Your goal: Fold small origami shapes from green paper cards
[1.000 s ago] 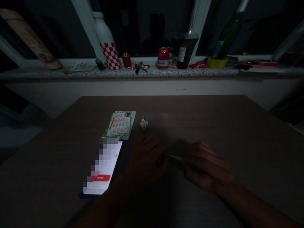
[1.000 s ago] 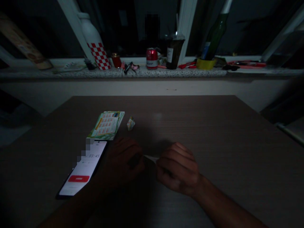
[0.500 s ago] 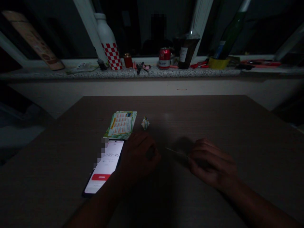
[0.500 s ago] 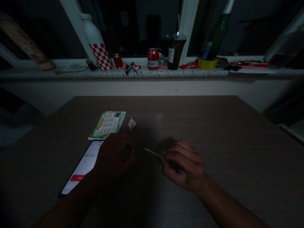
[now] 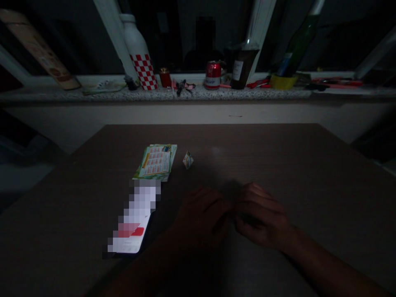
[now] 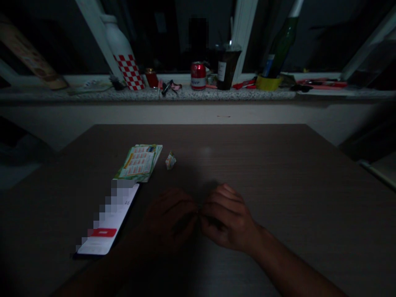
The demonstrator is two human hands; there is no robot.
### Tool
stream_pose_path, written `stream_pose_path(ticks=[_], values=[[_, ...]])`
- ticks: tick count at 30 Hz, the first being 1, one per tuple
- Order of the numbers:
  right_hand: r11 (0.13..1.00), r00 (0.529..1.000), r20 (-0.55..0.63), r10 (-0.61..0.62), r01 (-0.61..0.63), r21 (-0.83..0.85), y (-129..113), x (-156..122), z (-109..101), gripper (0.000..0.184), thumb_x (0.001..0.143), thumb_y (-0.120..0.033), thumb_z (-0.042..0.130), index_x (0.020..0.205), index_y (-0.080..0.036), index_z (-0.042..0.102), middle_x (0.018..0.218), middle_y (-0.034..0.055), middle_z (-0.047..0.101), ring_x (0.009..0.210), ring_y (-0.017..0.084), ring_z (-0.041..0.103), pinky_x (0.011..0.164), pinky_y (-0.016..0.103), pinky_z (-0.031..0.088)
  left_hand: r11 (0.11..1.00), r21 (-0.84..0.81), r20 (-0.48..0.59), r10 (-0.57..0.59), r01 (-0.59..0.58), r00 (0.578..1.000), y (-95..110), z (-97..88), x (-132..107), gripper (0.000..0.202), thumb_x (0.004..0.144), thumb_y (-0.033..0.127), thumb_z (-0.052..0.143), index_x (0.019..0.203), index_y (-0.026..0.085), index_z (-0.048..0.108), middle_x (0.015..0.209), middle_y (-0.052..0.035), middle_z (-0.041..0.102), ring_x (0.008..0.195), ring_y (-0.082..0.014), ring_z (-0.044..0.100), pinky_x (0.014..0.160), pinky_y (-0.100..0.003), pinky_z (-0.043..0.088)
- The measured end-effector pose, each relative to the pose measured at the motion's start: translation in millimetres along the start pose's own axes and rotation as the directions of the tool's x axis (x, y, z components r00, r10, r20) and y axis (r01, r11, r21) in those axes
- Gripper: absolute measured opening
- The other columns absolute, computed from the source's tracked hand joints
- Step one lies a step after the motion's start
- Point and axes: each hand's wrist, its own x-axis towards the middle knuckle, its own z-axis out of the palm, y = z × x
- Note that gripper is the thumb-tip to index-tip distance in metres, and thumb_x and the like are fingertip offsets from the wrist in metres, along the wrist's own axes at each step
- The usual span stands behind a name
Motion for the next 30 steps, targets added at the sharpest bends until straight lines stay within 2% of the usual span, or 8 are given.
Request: stream_pose_path(ticks=[7, 14, 20, 21, 24, 25, 27, 30], values=[[0.999, 1.000, -0.003, 0.006, -0.006, -0.046, 2, -1, 3, 0.012, 0.072, -0.008, 0.062, 0.078, -0.018, 0.059, 0.067, 0.0015, 0.061, 0.064, 0.017, 0.056, 0.062, 0.034, 0.044, 0.999, -0.002, -0.013, 0.034, -0.034, 0.999, -3, 5.4, -1, 0.007, 0.082, 0.011, 0.055, 0.078, 0.016, 0.058, 0.076, -0.0031, 0.063, 0.071, -0.0146, 0.055, 0.067, -0.028, 0.046], [0.999, 0.999, -0.028, -0.016, 0.015, -0.031, 0, 1, 5, 0.009, 0.073, -0.011, 0.061, 0.076, -0.019, 0.058, 0.065, 0.0012, 0.059, 0.060, 0.016, 0.054, 0.058, 0.033, 0.043, 0.994, -0.026, -0.041, 0.101, -0.102, 0.994, -4, 11.1, -2, 0.006, 0.083, 0.014, 0.053, 0.078, 0.017, 0.055, 0.071, -0.0012, 0.060, 0.067, -0.0135, 0.053, 0.063, -0.026, 0.045], [1.000, 0.997, -0.080, -0.010, 0.011, 0.019, -1, 2, 1, 0.014, 0.070, -0.008, 0.060, 0.074, -0.020, 0.056, 0.061, -0.0008, 0.057, 0.056, 0.014, 0.053, 0.054, 0.030, 0.043, 0.997, -0.048, -0.029, 0.064, -0.065, 0.998, -3, 9.6, -3, 0.011, 0.080, 0.008, 0.052, 0.079, 0.019, 0.053, 0.073, -0.0016, 0.059, 0.069, -0.0138, 0.054, 0.063, -0.025, 0.045], [1.000, 0.997, -0.081, 0.004, -0.003, 0.023, 1, 2, -1, 0.014, 0.070, -0.007, 0.060, 0.075, -0.020, 0.056, 0.062, -0.0006, 0.057, 0.056, 0.015, 0.054, 0.053, 0.030, 0.043, 0.994, -0.063, -0.103, 0.080, -0.086, 0.991, -3, 7.3, -4, 0.011, 0.077, 0.007, 0.053, 0.079, 0.018, 0.053, 0.071, -0.0012, 0.059, 0.067, -0.0134, 0.053, 0.060, -0.025, 0.045], [0.997, 0.995, -0.074, 0.073, -0.071, 0.022, 7, 0, -9, 0.015, 0.071, -0.006, 0.057, 0.074, -0.020, 0.056, 0.063, 0.0003, 0.058, 0.056, 0.015, 0.054, 0.053, 0.030, 0.045, 0.997, -0.078, -0.095, -0.029, 0.022, 0.995, -4, -3.2, -4, 0.013, 0.074, 0.006, 0.055, 0.080, 0.017, 0.055, 0.072, -0.0014, 0.059, 0.067, -0.0128, 0.054, 0.058, -0.023, 0.045], [0.996, 0.993, -0.076, 0.091, -0.090, 0.019, 9, 0, -11, 0.015, 0.071, -0.006, 0.057, 0.072, -0.021, 0.056, 0.062, 0.0001, 0.057, 0.055, 0.015, 0.054, 0.053, 0.030, 0.045, 0.994, -0.106, -0.111, -0.024, 0.012, 0.993, -4, -6.9, -3, 0.012, 0.073, 0.006, 0.055, 0.078, 0.017, 0.054, 0.070, -0.0008, 0.059, 0.065, -0.0121, 0.055, 0.056, -0.021, 0.044], [0.991, 0.988, -0.082, 0.133, -0.132, 0.020, 11, -1, -16, 0.015, 0.072, -0.006, 0.057, 0.072, -0.021, 0.055, 0.062, 0.0003, 0.056, 0.056, 0.015, 0.054, 0.053, 0.030, 0.045, 0.984, -0.130, -0.116, -0.139, 0.124, 0.983, -4, -12.6, -2, 0.011, 0.074, 0.006, 0.054, 0.073, 0.017, 0.054, 0.072, -0.0008, 0.059, 0.064, -0.0111, 0.056, 0.056, -0.021, 0.044], [0.989, 0.985, -0.091, 0.144, -0.141, 0.045, 11, -3, -17, 0.014, 0.072, -0.007, 0.058, 0.077, -0.020, 0.057, 0.065, 0.0009, 0.057, 0.059, 0.015, 0.055, 0.054, 0.030, 0.047, 0.956, -0.202, -0.097, -0.236, 0.213, 0.967, -5, -14.0, -1, 0.009, 0.075, 0.009, 0.056, 0.071, 0.018, 0.056, 0.071, 0.0005, 0.060, 0.064, -0.0107, 0.056, 0.056, -0.021, 0.044]])
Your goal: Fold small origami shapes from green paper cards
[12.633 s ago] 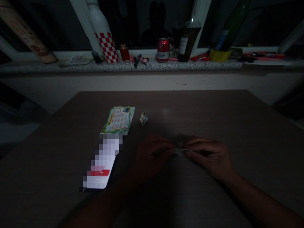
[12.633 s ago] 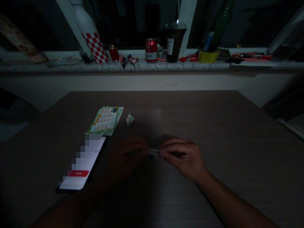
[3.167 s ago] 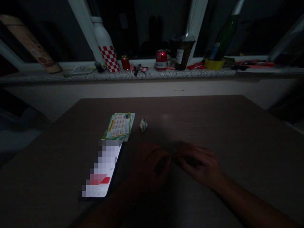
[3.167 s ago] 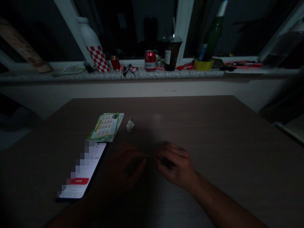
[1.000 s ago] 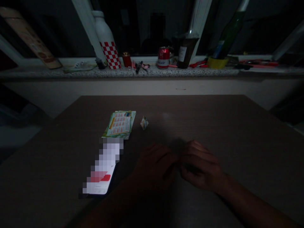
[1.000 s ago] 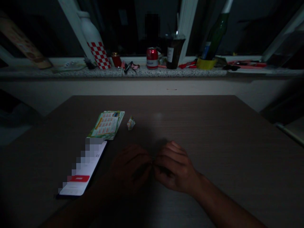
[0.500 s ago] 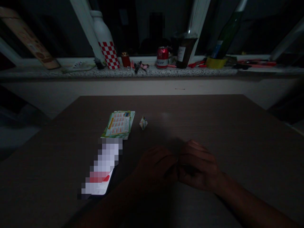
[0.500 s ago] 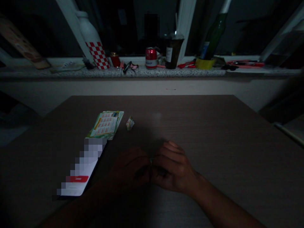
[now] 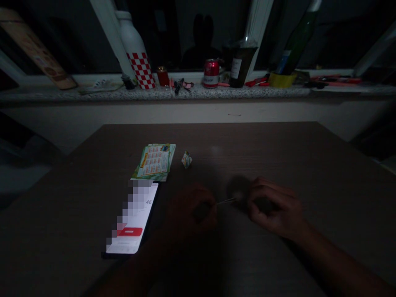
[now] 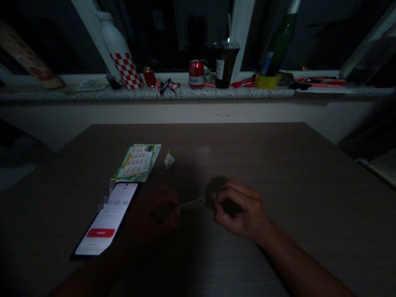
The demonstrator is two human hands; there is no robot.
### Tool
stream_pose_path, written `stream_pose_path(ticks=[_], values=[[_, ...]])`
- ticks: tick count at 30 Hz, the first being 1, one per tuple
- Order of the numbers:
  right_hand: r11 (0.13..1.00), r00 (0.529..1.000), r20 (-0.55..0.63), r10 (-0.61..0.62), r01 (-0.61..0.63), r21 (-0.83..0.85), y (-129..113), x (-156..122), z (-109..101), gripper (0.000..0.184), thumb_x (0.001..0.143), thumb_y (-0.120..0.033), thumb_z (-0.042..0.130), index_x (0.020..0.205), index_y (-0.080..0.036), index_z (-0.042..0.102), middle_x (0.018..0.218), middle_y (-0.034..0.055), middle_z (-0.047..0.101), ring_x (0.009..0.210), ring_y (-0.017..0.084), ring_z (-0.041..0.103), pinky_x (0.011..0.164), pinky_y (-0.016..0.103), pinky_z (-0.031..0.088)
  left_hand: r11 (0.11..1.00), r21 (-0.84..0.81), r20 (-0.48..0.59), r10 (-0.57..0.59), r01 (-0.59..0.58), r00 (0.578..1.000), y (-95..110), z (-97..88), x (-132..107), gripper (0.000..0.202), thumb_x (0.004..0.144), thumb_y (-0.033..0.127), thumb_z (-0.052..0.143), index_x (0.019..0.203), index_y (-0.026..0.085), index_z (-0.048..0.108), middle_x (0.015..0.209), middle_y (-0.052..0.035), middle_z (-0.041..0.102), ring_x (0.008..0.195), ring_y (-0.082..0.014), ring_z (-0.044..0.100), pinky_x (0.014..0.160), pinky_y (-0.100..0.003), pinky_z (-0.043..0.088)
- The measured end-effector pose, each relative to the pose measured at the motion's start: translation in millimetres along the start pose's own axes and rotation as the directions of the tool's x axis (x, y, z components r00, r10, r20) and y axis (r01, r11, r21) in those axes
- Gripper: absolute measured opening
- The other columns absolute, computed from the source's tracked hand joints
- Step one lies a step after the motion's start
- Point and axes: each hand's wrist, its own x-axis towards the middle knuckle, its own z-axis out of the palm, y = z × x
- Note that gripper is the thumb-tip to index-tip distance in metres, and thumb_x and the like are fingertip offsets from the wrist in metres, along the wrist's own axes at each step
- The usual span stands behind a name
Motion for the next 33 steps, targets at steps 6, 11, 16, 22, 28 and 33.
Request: stream_pose_path(ticks=[6, 11, 16, 22, 28, 33], values=[[0.999, 1.000, -0.012, -0.001, 0.002, 0.032, -4, -2, 8, 0.018, 0.072, -0.009, 0.065, 0.087, -0.017, 0.060, 0.073, 0.0044, 0.063, 0.066, 0.018, 0.061, 0.059, 0.033, 0.051, 0.991, -0.086, -0.033, -0.101, 0.098, 0.994, -3, 7.5, -1, 0.009, 0.076, 0.009, 0.056, 0.073, 0.018, 0.055, 0.071, 0.0013, 0.060, 0.064, -0.0107, 0.057, 0.058, -0.022, 0.045], [0.999, 0.999, -0.042, -0.008, 0.009, 0.046, -4, -3, 11, 0.015, 0.075, -0.008, 0.066, 0.087, -0.017, 0.062, 0.073, 0.0040, 0.065, 0.066, 0.017, 0.063, 0.059, 0.032, 0.052, 0.986, -0.101, -0.007, -0.132, 0.130, 0.991, -5, 11.4, -4, 0.008, 0.077, 0.011, 0.057, 0.075, 0.018, 0.056, 0.072, 0.0008, 0.059, 0.064, -0.0116, 0.056, 0.059, -0.023, 0.045], [0.998, 0.999, -0.043, 0.001, 0.002, 0.071, -2, -4, 11, 0.015, 0.074, -0.007, 0.068, 0.084, -0.017, 0.063, 0.073, 0.0039, 0.066, 0.066, 0.017, 0.064, 0.059, 0.032, 0.052, 0.981, -0.102, 0.030, -0.165, 0.167, 0.986, -5, 15.4, -6, 0.006, 0.079, 0.013, 0.055, 0.077, 0.019, 0.054, 0.074, 0.0007, 0.059, 0.067, -0.0120, 0.056, 0.061, -0.023, 0.045], [0.997, 0.999, -0.033, -0.019, 0.021, 0.080, -1, -6, 11, 0.021, 0.072, -0.003, 0.069, 0.086, -0.016, 0.063, 0.083, 0.0067, 0.068, 0.074, 0.018, 0.065, 0.065, 0.034, 0.054, 0.993, -0.082, 0.042, -0.084, 0.087, 0.996, -6, 16.6, -8, 0.006, 0.080, 0.012, 0.053, 0.081, 0.019, 0.053, 0.075, 0.0001, 0.058, 0.068, -0.0124, 0.056, 0.063, -0.024, 0.044], [0.997, 1.000, 0.023, 0.011, -0.013, 0.074, -1, -6, 12, 0.020, 0.071, -0.003, 0.068, 0.081, -0.018, 0.059, 0.101, 0.0098, 0.068, 0.086, 0.020, 0.066, 0.071, 0.036, 0.054, 0.999, -0.038, 0.108, 0.022, -0.018, 0.994, -7, 19.3, -13, 0.014, 0.080, 0.014, 0.054, 0.093, 0.020, 0.052, 0.084, -0.0027, 0.061, 0.075, -0.0153, 0.059, 0.068, -0.028, 0.047], [0.996, 0.997, 0.067, -0.028, 0.023, 0.081, -3, -5, 11, 0.019, 0.071, -0.003, 0.065, 0.076, -0.018, 0.055, 0.104, 0.0104, 0.069, 0.090, 0.021, 0.067, 0.078, 0.039, 0.053, 0.991, 0.054, 0.191, 0.110, -0.123, 0.975, -7, 18.7, -15, 0.042, 0.082, 0.016, 0.055, 0.122, 0.024, 0.044, 0.102, -0.0052, 0.062, 0.090, -0.0187, 0.059, 0.078, -0.033, 0.049]])
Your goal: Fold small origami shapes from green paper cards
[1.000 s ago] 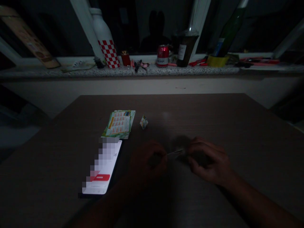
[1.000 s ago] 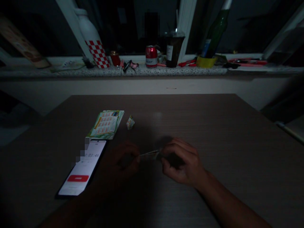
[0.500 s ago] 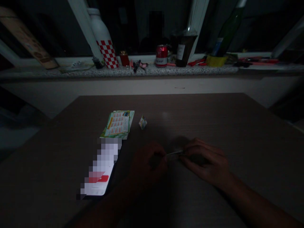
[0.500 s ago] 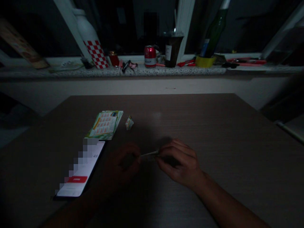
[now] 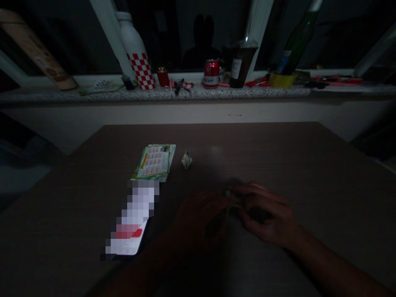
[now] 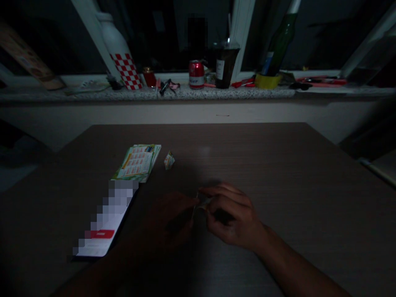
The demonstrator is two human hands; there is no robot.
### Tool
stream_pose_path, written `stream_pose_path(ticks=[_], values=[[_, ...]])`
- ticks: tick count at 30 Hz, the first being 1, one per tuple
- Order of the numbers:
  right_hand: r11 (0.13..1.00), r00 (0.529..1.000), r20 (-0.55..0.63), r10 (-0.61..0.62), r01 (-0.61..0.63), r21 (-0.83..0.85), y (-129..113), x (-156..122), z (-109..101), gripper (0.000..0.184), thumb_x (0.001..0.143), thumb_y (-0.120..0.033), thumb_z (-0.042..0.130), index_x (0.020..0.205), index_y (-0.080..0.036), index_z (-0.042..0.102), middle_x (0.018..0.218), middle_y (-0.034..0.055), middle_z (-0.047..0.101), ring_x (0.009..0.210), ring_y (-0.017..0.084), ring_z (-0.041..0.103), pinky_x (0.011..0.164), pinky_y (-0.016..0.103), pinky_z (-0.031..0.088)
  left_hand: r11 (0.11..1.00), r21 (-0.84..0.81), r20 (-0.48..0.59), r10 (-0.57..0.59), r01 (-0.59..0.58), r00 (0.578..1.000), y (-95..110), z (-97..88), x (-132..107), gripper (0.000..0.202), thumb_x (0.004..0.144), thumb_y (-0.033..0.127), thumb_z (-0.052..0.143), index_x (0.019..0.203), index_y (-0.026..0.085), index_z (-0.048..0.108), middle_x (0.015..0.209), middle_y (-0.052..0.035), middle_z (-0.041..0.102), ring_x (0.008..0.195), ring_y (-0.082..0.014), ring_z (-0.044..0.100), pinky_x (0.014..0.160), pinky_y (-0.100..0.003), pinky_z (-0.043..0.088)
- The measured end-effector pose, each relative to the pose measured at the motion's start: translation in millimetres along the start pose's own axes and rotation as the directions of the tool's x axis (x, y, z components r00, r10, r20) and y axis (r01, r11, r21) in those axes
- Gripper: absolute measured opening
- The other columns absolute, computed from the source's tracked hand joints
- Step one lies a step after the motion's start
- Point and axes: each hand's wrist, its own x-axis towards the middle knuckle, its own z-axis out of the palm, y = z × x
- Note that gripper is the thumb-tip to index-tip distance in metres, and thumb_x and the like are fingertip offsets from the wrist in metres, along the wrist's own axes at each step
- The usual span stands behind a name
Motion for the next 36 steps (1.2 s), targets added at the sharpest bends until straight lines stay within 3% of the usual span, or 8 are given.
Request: stream_pose_path(ticks=[4, 9, 14, 18, 23, 29, 33, 36], values=[[1.000, 1.000, 0.026, -0.018, 0.018, 0.015, -1, 0, -1, 0.018, 0.071, -0.003, 0.063, 0.075, -0.018, 0.054, 0.104, 0.0110, 0.070, 0.090, 0.021, 0.067, 0.078, 0.039, 0.053, 0.998, 0.053, 0.044, 0.028, -0.030, 0.999, -1, -5.4, 3, 0.035, 0.081, 0.016, 0.059, 0.114, 0.020, 0.051, 0.102, -0.0065, 0.060, 0.093, -0.0187, 0.057, 0.080, -0.033, 0.049], [0.998, 0.998, 0.034, -0.050, 0.049, 0.029, 2, 1, -4, 0.019, 0.070, -0.002, 0.062, 0.077, -0.018, 0.056, 0.095, 0.0076, 0.072, 0.083, 0.019, 0.067, 0.076, 0.038, 0.054, 0.993, 0.116, 0.015, 0.021, -0.023, 1.000, -7, -15.3, 7, 0.014, 0.082, 0.021, 0.061, 0.096, 0.018, 0.059, 0.100, -0.0073, 0.058, 0.092, -0.0184, 0.056, 0.078, -0.032, 0.050], [1.000, 1.000, 0.007, -0.025, 0.025, 0.001, 2, 2, -8, 0.025, 0.074, -0.002, 0.060, 0.093, -0.018, 0.064, 0.079, 0.0048, 0.070, 0.075, 0.018, 0.066, 0.064, 0.032, 0.054, 0.984, 0.165, 0.033, 0.064, -0.069, 0.997, -12, -18.2, 10, 0.002, 0.083, 0.017, 0.060, 0.082, 0.017, 0.059, 0.101, -0.0066, 0.059, 0.094, -0.0190, 0.055, 0.080, -0.033, 0.048], [0.996, 0.996, 0.029, -0.085, 0.086, -0.034, 4, 1, -10, 0.023, 0.076, -0.004, 0.062, 0.093, -0.019, 0.067, 0.080, 0.0042, 0.072, 0.076, 0.018, 0.066, 0.066, 0.034, 0.053, 0.978, 0.154, 0.126, 0.123, -0.141, 0.984, -14, -15.5, 11, 0.004, 0.085, 0.013, 0.056, 0.084, 0.016, 0.059, 0.091, -0.0041, 0.064, 0.086, -0.0168, 0.057, 0.080, -0.033, 0.046], [0.989, 0.989, 0.094, -0.112, 0.120, -0.087, 12, -2, -16, 0.014, 0.078, -0.007, 0.065, 0.083, -0.020, 0.067, 0.082, 0.0020, 0.073, 0.083, 0.019, 0.066, 0.077, 0.037, 0.050, 0.975, 0.140, 0.156, 0.152, -0.174, 0.976, -19, -13.9, 7, 0.006, 0.084, 0.011, 0.055, 0.082, 0.015, 0.059, 0.084, -0.0032, 0.063, 0.079, -0.0155, 0.056, 0.079, -0.033, 0.046], [0.982, 0.969, 0.226, -0.100, 0.133, -0.136, 21, -7, -20, 0.009, 0.083, -0.013, 0.062, 0.086, -0.020, 0.065, 0.087, 0.0015, 0.072, 0.090, 0.017, 0.065, 0.085, 0.037, 0.047, 0.984, 0.113, 0.288, 0.100, -0.138, 0.952, -17, -10.4, 2, 0.009, 0.086, 0.013, 0.052, 0.090, 0.017, 0.059, 0.090, -0.0039, 0.062, 0.086, -0.0174, 0.055, 0.083, -0.034, 0.046], [0.982, 0.950, 0.305, -0.064, 0.115, -0.152, 24, -8, -19, 0.013, 0.082, -0.010, 0.060, 0.088, -0.021, 0.063, 0.090, 0.0014, 0.071, 0.089, 0.016, 0.064, 0.086, 0.037, 0.046, 0.991, 0.106, 0.399, 0.028, -0.076, 0.917, -11, -7.7, 1, 0.028, 0.084, 0.010, 0.053, 0.110, 0.019, 0.056, 0.106, -0.0053, 0.062, 0.099, -0.0193, 0.056, 0.090, -0.036, 0.045], [0.980, 0.935, 0.354, -0.014, 0.082, -0.179, 24, -9, -18, 0.017, 0.080, -0.010, 0.059, 0.091, -0.022, 0.063, 0.092, 0.0021, 0.069, 0.091, 0.018, 0.062, 0.087, 0.039, 0.046, 0.994, 0.080, 0.424, 0.030, -0.071, 0.905, -9, -6.3, 1, 0.034, 0.085, 0.010, 0.052, 0.117, 0.021, 0.054, 0.115, -0.0067, 0.060, 0.107, -0.0206, 0.055, 0.094, -0.038, 0.044]])
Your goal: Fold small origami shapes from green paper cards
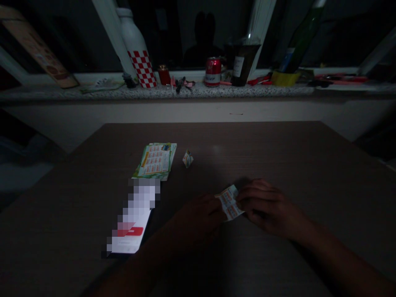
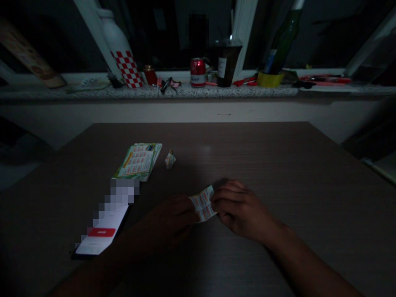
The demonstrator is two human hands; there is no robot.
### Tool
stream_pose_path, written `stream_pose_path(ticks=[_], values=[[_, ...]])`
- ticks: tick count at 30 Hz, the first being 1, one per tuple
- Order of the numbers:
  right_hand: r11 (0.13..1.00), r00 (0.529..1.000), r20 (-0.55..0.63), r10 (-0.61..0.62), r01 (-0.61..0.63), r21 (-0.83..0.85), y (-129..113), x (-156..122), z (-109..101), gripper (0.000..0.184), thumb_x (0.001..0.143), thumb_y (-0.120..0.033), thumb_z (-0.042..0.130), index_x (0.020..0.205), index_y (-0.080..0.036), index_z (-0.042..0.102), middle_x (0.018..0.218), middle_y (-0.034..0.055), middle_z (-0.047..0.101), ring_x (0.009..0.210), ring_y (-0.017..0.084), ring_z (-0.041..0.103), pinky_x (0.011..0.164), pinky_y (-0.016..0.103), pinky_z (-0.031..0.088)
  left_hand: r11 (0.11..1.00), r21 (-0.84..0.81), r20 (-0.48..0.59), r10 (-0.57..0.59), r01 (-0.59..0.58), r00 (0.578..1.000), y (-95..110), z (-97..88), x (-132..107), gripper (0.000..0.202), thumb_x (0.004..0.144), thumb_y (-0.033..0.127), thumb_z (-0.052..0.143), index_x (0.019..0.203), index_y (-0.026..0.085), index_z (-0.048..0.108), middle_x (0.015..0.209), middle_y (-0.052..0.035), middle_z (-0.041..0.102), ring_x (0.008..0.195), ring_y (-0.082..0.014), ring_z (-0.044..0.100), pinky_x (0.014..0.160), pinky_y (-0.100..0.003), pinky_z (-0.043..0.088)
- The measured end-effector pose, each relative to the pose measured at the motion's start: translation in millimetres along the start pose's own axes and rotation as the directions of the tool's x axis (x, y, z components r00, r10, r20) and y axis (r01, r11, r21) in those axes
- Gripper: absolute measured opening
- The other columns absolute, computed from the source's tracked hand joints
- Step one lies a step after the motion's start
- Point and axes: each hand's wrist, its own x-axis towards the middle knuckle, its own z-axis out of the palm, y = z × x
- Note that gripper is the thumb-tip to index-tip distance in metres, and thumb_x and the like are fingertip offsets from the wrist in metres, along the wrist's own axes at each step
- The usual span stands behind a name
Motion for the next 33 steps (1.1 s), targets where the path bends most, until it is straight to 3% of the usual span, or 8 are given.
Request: stream_pose_path(ticks=[6, 13, 18, 22, 33], values=[[0.994, 0.986, 0.127, 0.110, -0.111, 0.006, -5, 2, 0, 0.028, 0.072, -0.018, 0.067, 0.099, -0.022, 0.065, 0.099, 0.0044, 0.067, 0.101, 0.024, 0.058, 0.091, 0.043, 0.043, 1.000, 0.007, 0.043, 0.021, -0.021, 0.999, -1, 0.4, 2, 0.013, 0.088, 0.014, 0.051, 0.095, 0.017, 0.062, 0.104, -0.0057, 0.063, 0.103, -0.0198, 0.056, 0.095, -0.037, 0.044], [0.983, 0.972, 0.143, 0.185, -0.182, -0.035, -11, 9, 8, 0.014, 0.084, -0.026, 0.062, 0.096, -0.024, 0.067, 0.092, 0.0043, 0.064, 0.098, 0.023, 0.056, 0.089, 0.042, 0.041, 0.998, -0.060, 0.003, 0.033, -0.033, 0.999, -1, 3.4, 3, 0.021, 0.084, 0.009, 0.054, 0.101, 0.018, 0.061, 0.115, -0.0060, 0.063, 0.114, -0.0180, 0.053, 0.102, -0.036, 0.041], [0.972, 0.958, 0.166, 0.234, -0.228, -0.057, -15, 10, 13, 0.018, 0.084, -0.027, 0.061, 0.101, -0.025, 0.067, 0.095, 0.0060, 0.060, 0.098, 0.024, 0.053, 0.085, 0.042, 0.041, 0.998, -0.061, 0.016, 0.034, -0.033, 0.999, -3, 1.2, 1, 0.027, 0.078, 0.005, 0.055, 0.100, 0.018, 0.061, 0.117, -0.0059, 0.063, 0.116, -0.0188, 0.052, 0.102, -0.037, 0.041], [0.966, 0.950, 0.176, 0.257, -0.252, -0.053, -16, 9, 13, 0.021, 0.085, -0.027, 0.059, 0.104, -0.027, 0.066, 0.095, 0.0062, 0.059, 0.097, 0.024, 0.053, 0.084, 0.042, 0.041, 0.998, -0.055, 0.034, 0.003, -0.001, 0.999, -5, -5.4, 0, 0.032, 0.075, 0.002, 0.053, 0.102, 0.019, 0.061, 0.110, -0.0050, 0.064, 0.109, -0.0191, 0.055, 0.098, -0.037, 0.042], [0.948, 0.934, 0.167, 0.315, -0.304, -0.090, -18, 11, 19, 0.026, 0.084, -0.032, 0.060, 0.109, -0.030, 0.066, 0.097, 0.0069, 0.058, 0.095, 0.025, 0.051, 0.084, 0.043, 0.040, 0.999, -0.016, 0.040, -0.046, 0.047, 0.998, -10, -11.0, 1, 0.021, 0.077, 0.006, 0.054, 0.092, 0.019, 0.062, 0.097, -0.0042, 0.064, 0.096, -0.0200, 0.056, 0.091, -0.036, 0.042]])
